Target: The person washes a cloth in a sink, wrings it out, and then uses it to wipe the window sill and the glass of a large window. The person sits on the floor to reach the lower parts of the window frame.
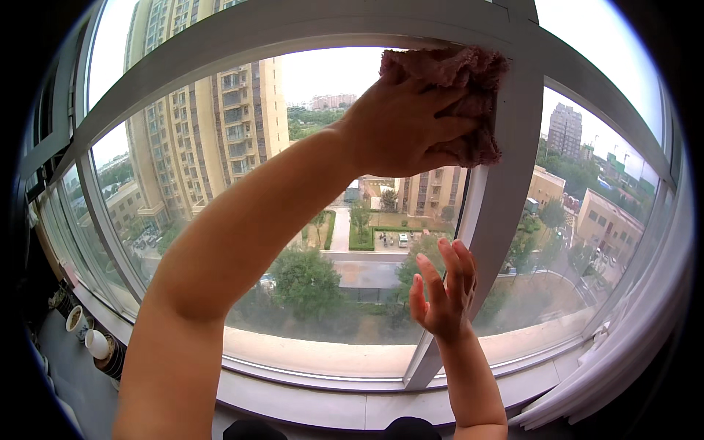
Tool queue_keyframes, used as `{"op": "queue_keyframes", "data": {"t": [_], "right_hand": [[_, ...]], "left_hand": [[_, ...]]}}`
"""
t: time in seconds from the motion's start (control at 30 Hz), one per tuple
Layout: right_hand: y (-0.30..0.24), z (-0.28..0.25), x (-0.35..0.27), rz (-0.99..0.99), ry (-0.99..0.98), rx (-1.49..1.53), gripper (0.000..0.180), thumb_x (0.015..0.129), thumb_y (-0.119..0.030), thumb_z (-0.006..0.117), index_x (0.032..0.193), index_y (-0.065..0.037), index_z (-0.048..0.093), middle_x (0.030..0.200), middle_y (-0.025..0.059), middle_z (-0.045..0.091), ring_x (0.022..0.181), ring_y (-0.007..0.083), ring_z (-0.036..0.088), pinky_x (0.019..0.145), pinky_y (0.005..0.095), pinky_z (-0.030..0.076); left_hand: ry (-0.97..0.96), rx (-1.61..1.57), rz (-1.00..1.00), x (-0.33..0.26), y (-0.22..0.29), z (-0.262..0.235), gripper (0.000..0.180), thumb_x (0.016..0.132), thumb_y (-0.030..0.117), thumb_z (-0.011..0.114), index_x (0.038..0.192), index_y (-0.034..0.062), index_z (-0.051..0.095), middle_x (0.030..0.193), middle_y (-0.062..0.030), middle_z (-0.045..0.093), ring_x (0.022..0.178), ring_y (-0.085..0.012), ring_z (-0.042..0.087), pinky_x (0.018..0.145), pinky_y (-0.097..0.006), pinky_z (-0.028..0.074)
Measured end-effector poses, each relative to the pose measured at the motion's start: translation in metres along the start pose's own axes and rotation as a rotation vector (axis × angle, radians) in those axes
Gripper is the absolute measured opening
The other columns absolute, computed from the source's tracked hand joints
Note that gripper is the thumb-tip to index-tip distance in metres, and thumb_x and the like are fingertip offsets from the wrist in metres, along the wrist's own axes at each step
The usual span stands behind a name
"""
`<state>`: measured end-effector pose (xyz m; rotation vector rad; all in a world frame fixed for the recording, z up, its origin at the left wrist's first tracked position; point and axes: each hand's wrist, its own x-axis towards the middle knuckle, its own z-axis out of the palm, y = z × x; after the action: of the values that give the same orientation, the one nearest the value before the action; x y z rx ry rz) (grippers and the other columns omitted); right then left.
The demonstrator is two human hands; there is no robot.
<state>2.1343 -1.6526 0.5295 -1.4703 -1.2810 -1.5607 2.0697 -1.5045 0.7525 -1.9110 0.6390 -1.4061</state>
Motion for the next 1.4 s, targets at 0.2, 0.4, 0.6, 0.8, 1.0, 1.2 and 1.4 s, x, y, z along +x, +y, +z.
{"op": "queue_keyframes", "data": {"t": [0.2, 0.4, 0.6, 0.8, 1.0, 1.2, 1.4], "right_hand": [[0.029, -0.013, -0.01, -0.063, -0.1, -0.05, 0.028, 0.078, -0.012, 0.064, 0.107, -0.009, 0.066, 0.126, 0.0148, 0.056, 0.122, 0.0327, 0.046, 0.104, 0.0441, 0.034], [0.019, -0.003, -0.008, -0.021, -0.029, 0.158, 0.027, 0.083, -0.021, 0.06, 0.106, -0.007, 0.066, 0.123, 0.0167, 0.058, 0.118, 0.0329, 0.051, 0.107, 0.0448, 0.031], [0.035, -0.005, -0.012, -0.045, 0.094, 0.239, 0.038, 0.092, -0.033, 0.049, 0.112, -0.003, 0.062, 0.124, 0.0211, 0.055, 0.119, 0.0347, 0.05, 0.102, 0.0469, 0.039], [0.026, 0.004, -0.023, 0.107, 0.406, 0.448, 0.051, 0.1, -0.041, 0.034, 0.129, 0.0, 0.04, 0.131, 0.0266, 0.046, 0.125, 0.0368, 0.045, 0.104, 0.0478, 0.039], [0.028, 0.005, -0.059, 0.07, 0.134, 0.23, 0.043, 0.101, -0.04, 0.035, 0.119, -0.003, 0.047, 0.127, 0.0228, 0.052, 0.123, 0.0381, 0.045, 0.105, 0.049, 0.035], [0.038, 0.004, -0.085, 0.022, 0.048, 0.386, 0.043, 0.103, -0.036, 0.031, 0.126, -0.002, 0.041, 0.132, 0.0264, 0.048, 0.129, 0.04, 0.041, 0.109, 0.0512, 0.03], [0.037, -0.005, -0.073, 0.216, 0.163, 0.637, 0.053, 0.101, -0.044, 0.036, 0.132, 0.0, 0.035, 0.13, 0.0287, 0.049, 0.128, 0.039, 0.044, 0.108, 0.0487, 0.034]], "left_hand": [[0.021, 0.239, -0.266, -0.109, -0.065, -0.065, 0.048, 0.08, 0.041, 0.067, 0.124, 0.0224, 0.059, 0.13, -0.0193, 0.049, 0.118, -0.0406, 0.046, 0.099, -0.054, 0.036], [0.322, 0.657, -0.74, -0.21, -0.109, -0.099, 0.057, 0.092, 0.047, 0.054, 0.128, 0.0042, 0.048, 0.12, -0.0284, 0.047, 0.108, -0.0449, 0.044, 0.092, -0.055, 0.036], [0.265, 0.339, -0.638, -0.029, 0.018, 0.004, 0.05, 0.084, 0.042, 0.065, 0.123, 0.0158, 0.052, 0.125, -0.0238, 0.041, 0.117, -0.0427, 0.037, 0.095, -0.059, 0.031], [0.074, -0.233, -0.437, -0.125, 0.209, 0.066, 0.036, 0.083, 0.022, 0.058, 0.118, 0.0168, 0.062, 0.14, -0.01, 0.045, 0.133, -0.0339, 0.037, 0.108, -0.053, 0.023], [-0.701, -0.503, 0.002, -0.404, 0.412, 0.064, 0.06, 0.087, 0.021, 0.048, 0.146, 0.0218, 0.034, 0.152, 0.0088, 0.029, 0.143, -0.0115, 0.021, 0.119, -0.037, 0.015], [-0.49, -0.44, -0.445, -0.255, 0.289, 0.052, 0.051, 0.084, 0.032, 0.059, 0.134, 0.0273, 0.049, 0.137, 0.0018, 0.048, 0.13, -0.0171, 0.042, 0.108, -0.037, 0.032], [-0.071, -0.088, -0.782, -0.098, 0.14, 0.04, 0.037, 0.076, 0.039, 0.065, 0.112, 0.032, 0.065, 0.119, -0.0053, 0.055, 0.106, -0.03, 0.049, 0.087, -0.05, 0.035]]}}
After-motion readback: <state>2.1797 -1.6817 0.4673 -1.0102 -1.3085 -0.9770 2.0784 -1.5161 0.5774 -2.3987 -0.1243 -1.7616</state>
